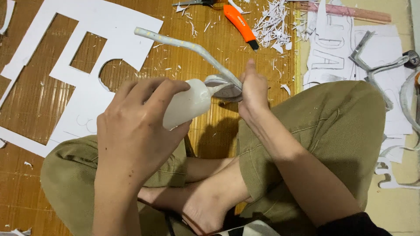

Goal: Assembling foam components by gluing a strip around a circular base to form a cylindrical object.

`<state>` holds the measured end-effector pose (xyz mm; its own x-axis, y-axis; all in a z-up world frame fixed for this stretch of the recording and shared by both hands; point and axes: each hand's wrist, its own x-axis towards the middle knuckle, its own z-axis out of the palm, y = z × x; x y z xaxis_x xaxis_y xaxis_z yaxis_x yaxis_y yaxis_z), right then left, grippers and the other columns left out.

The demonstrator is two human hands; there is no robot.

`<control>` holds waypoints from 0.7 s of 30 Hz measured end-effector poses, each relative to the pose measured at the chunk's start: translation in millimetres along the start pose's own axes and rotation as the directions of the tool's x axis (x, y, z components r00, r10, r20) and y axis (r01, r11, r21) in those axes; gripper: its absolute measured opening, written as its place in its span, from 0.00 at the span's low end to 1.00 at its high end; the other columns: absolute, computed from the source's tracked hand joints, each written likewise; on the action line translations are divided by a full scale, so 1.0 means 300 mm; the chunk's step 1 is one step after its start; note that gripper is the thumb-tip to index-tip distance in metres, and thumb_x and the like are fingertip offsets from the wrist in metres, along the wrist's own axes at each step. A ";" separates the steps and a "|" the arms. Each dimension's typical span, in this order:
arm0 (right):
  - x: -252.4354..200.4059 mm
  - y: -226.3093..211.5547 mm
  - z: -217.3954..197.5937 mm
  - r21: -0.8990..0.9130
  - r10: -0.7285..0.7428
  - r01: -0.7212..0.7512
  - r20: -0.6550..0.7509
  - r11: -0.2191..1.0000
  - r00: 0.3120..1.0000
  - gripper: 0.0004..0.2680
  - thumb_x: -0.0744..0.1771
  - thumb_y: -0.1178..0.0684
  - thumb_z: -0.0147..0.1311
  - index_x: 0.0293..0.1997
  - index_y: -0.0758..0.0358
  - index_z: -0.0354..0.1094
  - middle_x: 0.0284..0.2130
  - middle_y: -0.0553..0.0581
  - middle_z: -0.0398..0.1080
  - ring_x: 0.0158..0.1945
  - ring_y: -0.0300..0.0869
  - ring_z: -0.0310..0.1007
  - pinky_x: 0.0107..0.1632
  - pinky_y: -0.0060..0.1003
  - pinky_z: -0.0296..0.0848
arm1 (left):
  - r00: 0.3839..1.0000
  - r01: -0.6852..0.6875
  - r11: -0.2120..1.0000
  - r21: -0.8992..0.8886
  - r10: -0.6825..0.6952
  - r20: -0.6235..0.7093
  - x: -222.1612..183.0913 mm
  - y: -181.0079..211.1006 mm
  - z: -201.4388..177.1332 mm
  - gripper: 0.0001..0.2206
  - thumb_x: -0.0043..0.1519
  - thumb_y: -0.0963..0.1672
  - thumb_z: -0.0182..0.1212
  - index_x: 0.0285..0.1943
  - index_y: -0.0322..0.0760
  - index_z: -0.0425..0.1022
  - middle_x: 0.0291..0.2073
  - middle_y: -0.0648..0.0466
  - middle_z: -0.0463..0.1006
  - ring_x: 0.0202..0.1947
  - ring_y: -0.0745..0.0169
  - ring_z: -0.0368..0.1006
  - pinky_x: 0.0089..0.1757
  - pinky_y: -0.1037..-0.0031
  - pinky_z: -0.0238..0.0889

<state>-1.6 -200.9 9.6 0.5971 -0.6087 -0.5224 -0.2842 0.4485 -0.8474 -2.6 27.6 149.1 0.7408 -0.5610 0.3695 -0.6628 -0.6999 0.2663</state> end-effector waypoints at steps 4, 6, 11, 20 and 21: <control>0.004 0.004 0.005 -0.062 0.004 -0.006 -0.041 0.998 0.999 0.20 0.75 0.44 0.36 0.21 0.53 0.51 0.21 0.49 0.50 0.23 0.37 0.47 0.33 0.36 0.61 | 1.000 -0.007 1.000 0.009 0.007 0.006 0.008 -0.002 -0.005 0.21 0.45 0.44 0.76 0.50 0.47 0.82 0.43 0.56 0.82 0.40 0.61 0.75 0.28 0.71 0.68; 0.001 0.003 0.005 -0.051 0.031 -0.033 -0.037 0.998 0.999 0.20 0.75 0.44 0.36 0.19 0.52 0.49 0.21 0.49 0.52 0.22 0.37 0.54 0.34 0.38 0.70 | 1.000 -0.003 1.000 -0.010 0.003 0.011 0.009 -0.003 -0.007 0.22 0.44 0.44 0.76 0.50 0.47 0.82 0.44 0.56 0.82 0.41 0.60 0.75 0.30 0.69 0.68; -0.060 -0.040 0.030 -0.011 0.114 -0.114 -0.010 0.993 0.993 0.18 0.75 0.44 0.34 0.25 0.56 0.52 0.25 0.52 0.58 0.25 0.41 0.68 0.33 0.42 0.81 | 1.000 0.003 1.000 -0.025 -0.003 0.030 0.005 -0.013 -0.006 0.23 0.43 0.44 0.76 0.51 0.46 0.82 0.42 0.56 0.82 0.39 0.61 0.75 0.31 0.69 0.68; -0.075 -0.070 0.036 0.030 0.205 -0.205 -0.013 0.978 0.979 0.12 0.75 0.45 0.34 0.36 0.58 0.52 0.35 0.56 0.61 0.36 0.42 0.72 0.45 0.40 0.82 | 0.998 0.037 0.997 -0.066 -0.034 0.047 0.001 -0.060 -0.016 0.28 0.40 0.44 0.79 0.53 0.43 0.82 0.40 0.53 0.83 0.34 0.60 0.76 0.31 0.70 0.68; -0.077 -0.077 0.040 0.045 0.221 -0.219 -0.026 0.975 0.975 0.12 0.74 0.45 0.35 0.40 0.61 0.55 0.36 0.56 0.61 0.38 0.43 0.72 0.45 0.40 0.82 | 0.996 0.075 0.990 -0.117 -0.069 0.049 0.002 -0.057 -0.032 0.29 0.38 0.43 0.79 0.52 0.42 0.82 0.39 0.52 0.83 0.34 0.57 0.76 0.32 0.65 0.68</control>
<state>0.3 -189.3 42.4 0.5000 -0.5114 -0.6989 -0.3739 0.6004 -0.7069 8.2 43.5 153.2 0.7893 -0.5320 0.3065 -0.6140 -0.6830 0.3957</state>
